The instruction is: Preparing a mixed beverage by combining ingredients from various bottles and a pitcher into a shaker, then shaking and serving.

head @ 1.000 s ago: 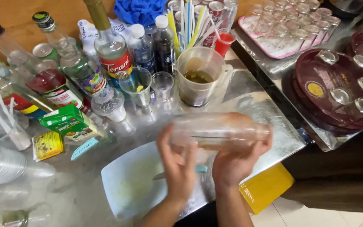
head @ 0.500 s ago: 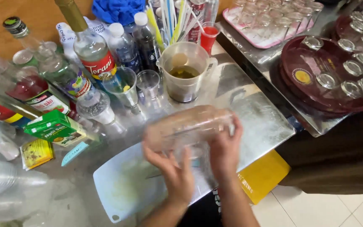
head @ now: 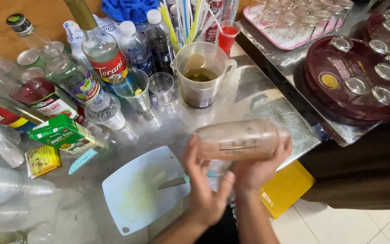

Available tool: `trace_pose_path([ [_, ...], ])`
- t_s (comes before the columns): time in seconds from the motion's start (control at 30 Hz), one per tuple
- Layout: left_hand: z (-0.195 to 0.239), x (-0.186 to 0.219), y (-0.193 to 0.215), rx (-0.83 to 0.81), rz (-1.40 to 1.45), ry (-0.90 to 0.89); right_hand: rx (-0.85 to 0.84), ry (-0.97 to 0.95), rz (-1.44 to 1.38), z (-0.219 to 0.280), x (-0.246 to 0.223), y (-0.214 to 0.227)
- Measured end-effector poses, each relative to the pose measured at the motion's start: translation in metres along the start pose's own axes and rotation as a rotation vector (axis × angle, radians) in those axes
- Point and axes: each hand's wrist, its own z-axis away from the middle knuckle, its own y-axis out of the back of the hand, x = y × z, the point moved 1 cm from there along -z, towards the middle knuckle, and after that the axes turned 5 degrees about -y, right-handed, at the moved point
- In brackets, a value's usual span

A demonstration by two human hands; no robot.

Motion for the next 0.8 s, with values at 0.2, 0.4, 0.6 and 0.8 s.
trace_pose_path([
  [0.2, -0.008, -0.012, 0.013, 0.511, -0.088, 0.075, -0.365, -0.166, 0.151, 0.007, 0.014, 0.023],
  [0.4, 0.004, -0.005, -0.002, -0.145, -0.123, 0.024, 0.151, 0.177, 0.169, -0.005, -0.010, 0.008],
  [0.6, -0.005, -0.006, -0.016, 0.384, 0.010, 0.049, -0.274, -0.260, 0.277, -0.019, 0.003, 0.043],
  [0.8, 0.008, -0.016, -0.014, -0.153, 0.089, 0.077, 0.117, 0.249, 0.008, -0.015, -0.008, 0.033],
])
